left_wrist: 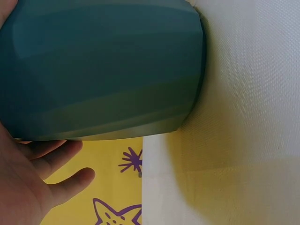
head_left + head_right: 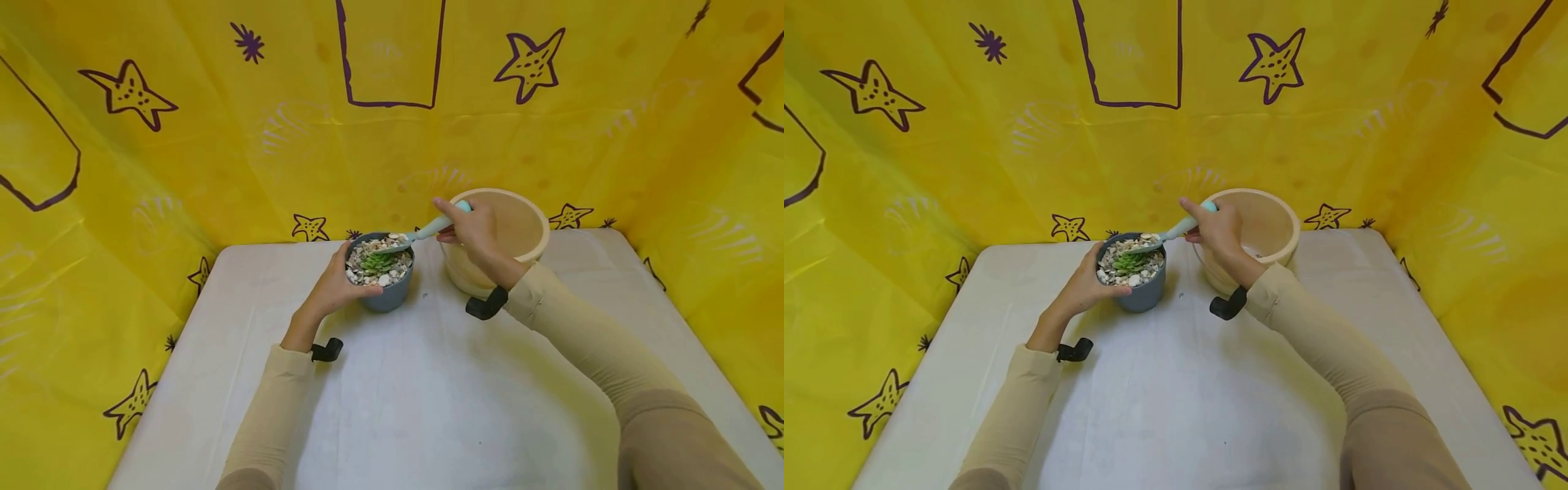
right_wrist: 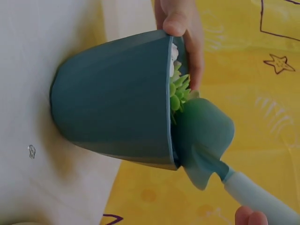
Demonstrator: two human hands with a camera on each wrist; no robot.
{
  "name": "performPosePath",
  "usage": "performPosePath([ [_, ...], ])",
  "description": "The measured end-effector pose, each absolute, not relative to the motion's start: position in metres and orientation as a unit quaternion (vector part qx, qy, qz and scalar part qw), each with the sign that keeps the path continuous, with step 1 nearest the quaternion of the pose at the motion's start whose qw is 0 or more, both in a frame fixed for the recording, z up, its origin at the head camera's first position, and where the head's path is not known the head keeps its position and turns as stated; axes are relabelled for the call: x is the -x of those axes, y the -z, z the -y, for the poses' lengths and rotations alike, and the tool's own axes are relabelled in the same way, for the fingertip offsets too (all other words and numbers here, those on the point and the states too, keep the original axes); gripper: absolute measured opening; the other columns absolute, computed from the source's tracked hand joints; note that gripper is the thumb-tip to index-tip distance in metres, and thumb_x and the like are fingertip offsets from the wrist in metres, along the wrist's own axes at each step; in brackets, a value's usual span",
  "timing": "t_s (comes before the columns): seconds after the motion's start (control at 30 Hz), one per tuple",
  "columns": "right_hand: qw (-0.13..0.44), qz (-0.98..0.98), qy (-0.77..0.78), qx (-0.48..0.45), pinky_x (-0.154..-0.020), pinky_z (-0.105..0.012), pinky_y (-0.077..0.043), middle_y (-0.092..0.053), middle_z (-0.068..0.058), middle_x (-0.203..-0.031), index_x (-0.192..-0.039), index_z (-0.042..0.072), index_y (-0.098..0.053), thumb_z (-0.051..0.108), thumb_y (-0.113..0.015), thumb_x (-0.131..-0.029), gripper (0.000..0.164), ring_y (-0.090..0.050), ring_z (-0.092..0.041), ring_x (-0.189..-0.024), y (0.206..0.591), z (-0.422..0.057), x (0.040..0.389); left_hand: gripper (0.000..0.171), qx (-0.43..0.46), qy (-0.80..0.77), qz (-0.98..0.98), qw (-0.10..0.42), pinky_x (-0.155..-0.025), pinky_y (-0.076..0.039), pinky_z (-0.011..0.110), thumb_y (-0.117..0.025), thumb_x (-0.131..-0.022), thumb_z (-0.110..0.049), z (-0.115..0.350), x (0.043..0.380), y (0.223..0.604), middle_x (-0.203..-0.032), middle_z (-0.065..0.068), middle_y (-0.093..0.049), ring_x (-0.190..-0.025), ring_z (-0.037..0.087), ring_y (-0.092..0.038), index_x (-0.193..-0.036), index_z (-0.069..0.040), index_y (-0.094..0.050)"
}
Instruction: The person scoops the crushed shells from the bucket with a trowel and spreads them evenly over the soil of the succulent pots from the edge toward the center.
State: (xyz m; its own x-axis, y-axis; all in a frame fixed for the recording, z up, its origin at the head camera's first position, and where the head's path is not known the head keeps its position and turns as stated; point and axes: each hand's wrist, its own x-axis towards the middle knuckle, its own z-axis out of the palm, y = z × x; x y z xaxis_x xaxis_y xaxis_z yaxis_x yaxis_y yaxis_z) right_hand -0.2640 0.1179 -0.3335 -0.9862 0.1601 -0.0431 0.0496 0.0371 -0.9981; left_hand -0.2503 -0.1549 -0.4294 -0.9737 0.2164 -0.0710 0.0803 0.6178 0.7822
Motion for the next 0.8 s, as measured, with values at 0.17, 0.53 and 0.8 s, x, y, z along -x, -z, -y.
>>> performPosePath([
  [0.17,0.041,0.719,-0.691,0.069,-0.050,-0.030,-0.057,-0.069,-0.003,-0.059,-0.085,0.004,-0.060,0.038,-0.077,-0.083,0.038,-0.068,-0.018,-0.048,0.333,-0.121,0.265,0.132,-0.081,-0.433,-0.894,0.083,-0.114,-0.029,0.061,-0.084,-0.062,-0.063,0.155,0.251,0.431,-0.162,0.013,-0.016,-0.147,0.035,-0.024,-0.158,-0.021,-0.004],
  [0.53,0.031,0.712,-0.699,0.064,-0.057,-0.036,-0.059,-0.070,-0.004,-0.061,-0.091,0.003,-0.059,0.036,-0.076,-0.084,0.038,-0.070,-0.020,-0.052,0.332,-0.128,0.261,0.131,-0.086,-0.430,-0.895,0.081,-0.113,-0.029,0.061,-0.083,-0.062,-0.063,0.156,0.250,0.432,-0.163,0.013,-0.015,-0.147,0.036,-0.025,-0.158,-0.024,-0.002],
  [0.8,0.043,0.713,-0.698,0.056,-0.057,-0.035,-0.059,-0.071,-0.002,-0.062,-0.095,0.002,-0.063,0.038,-0.077,-0.082,0.041,-0.070,-0.021,-0.053,0.327,-0.132,0.263,0.130,-0.086,-0.428,-0.896,0.077,-0.113,-0.030,0.061,-0.083,-0.062,-0.064,0.156,0.251,0.431,-0.162,0.012,-0.016,-0.147,0.035,-0.025,-0.158,-0.025,-0.003],
])
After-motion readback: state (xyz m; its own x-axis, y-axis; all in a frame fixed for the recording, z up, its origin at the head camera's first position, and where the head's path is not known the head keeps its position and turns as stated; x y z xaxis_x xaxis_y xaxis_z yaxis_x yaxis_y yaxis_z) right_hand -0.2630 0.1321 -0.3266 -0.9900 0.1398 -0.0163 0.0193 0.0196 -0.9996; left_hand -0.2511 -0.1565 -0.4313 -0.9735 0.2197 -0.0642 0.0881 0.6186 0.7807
